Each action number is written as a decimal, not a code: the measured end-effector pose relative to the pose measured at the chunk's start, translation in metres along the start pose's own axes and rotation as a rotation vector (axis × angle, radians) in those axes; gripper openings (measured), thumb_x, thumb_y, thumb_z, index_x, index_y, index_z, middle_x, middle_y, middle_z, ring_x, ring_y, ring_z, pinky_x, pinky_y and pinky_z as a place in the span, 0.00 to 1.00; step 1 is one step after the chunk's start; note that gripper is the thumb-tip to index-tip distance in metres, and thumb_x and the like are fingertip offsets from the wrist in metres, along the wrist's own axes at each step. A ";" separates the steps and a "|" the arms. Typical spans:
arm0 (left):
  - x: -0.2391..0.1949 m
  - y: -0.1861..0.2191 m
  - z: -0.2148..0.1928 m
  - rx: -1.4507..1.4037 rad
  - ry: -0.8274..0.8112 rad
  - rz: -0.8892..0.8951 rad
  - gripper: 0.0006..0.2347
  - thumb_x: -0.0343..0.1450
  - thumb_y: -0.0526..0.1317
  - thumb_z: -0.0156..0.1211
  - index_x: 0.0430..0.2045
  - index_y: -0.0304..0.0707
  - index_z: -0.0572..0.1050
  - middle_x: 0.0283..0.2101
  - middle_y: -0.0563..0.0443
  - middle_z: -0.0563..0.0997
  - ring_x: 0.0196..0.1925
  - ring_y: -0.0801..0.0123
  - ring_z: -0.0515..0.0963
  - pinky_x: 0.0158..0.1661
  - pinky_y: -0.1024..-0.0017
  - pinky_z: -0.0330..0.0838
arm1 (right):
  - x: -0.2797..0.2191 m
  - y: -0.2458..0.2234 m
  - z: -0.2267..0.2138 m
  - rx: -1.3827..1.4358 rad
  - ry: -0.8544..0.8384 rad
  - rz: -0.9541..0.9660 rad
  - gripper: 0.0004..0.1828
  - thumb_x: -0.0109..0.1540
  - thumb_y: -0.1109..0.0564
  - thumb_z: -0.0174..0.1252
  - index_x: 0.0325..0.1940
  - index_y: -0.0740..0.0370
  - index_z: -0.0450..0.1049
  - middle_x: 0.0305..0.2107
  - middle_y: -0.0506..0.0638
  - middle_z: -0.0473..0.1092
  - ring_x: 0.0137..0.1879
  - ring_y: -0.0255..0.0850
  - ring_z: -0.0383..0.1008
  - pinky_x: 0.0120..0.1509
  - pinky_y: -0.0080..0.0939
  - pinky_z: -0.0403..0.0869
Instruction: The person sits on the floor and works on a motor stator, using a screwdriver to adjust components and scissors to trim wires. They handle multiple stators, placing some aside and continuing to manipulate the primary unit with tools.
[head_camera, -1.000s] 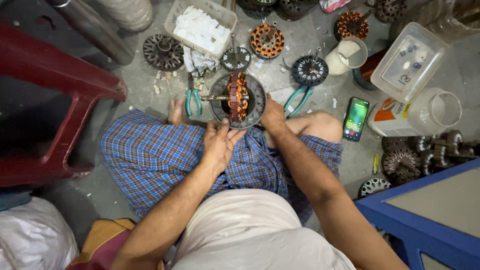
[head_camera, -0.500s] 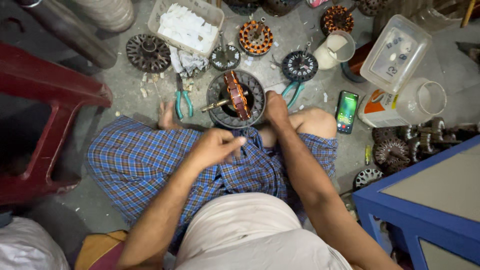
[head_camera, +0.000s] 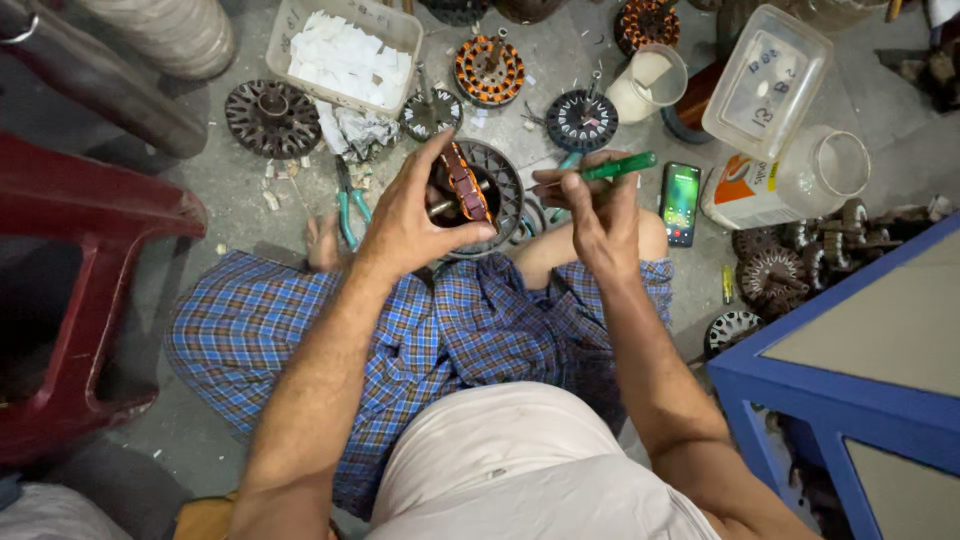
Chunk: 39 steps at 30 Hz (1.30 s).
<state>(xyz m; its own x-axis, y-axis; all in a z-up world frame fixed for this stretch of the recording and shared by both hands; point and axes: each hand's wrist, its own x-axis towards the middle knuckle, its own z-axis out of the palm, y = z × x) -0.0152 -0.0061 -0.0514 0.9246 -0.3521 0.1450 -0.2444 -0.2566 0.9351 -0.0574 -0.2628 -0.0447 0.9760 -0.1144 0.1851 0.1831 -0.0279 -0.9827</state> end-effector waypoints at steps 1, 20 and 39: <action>-0.003 0.000 0.003 0.011 0.042 0.064 0.50 0.54 0.48 0.84 0.72 0.44 0.57 0.71 0.39 0.68 0.68 0.52 0.75 0.60 0.61 0.77 | -0.003 -0.010 0.006 0.033 -0.005 0.016 0.13 0.74 0.66 0.48 0.59 0.62 0.53 0.47 0.68 0.76 0.50 0.52 0.82 0.56 0.47 0.83; -0.018 -0.013 0.006 -0.076 0.049 0.223 0.32 0.74 0.44 0.64 0.73 0.37 0.56 0.78 0.30 0.55 0.75 0.47 0.70 0.63 0.62 0.77 | -0.032 -0.025 0.055 -0.238 -0.060 -0.335 0.23 0.68 0.72 0.58 0.57 0.64 0.52 0.46 0.67 0.75 0.52 0.51 0.83 0.52 0.45 0.86; -0.016 -0.001 0.004 -0.161 0.053 0.151 0.24 0.71 0.42 0.63 0.64 0.45 0.70 0.76 0.37 0.61 0.72 0.51 0.72 0.62 0.62 0.76 | -0.020 -0.016 0.054 -0.329 -0.016 -0.181 0.25 0.64 0.69 0.64 0.57 0.68 0.56 0.39 0.61 0.79 0.42 0.43 0.84 0.44 0.38 0.82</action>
<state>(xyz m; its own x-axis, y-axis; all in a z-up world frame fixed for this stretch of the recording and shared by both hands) -0.0307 -0.0042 -0.0560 0.8960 -0.3269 0.3005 -0.3357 -0.0555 0.9404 -0.0740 -0.2069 -0.0333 0.9334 -0.0627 0.3533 0.3083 -0.3639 -0.8790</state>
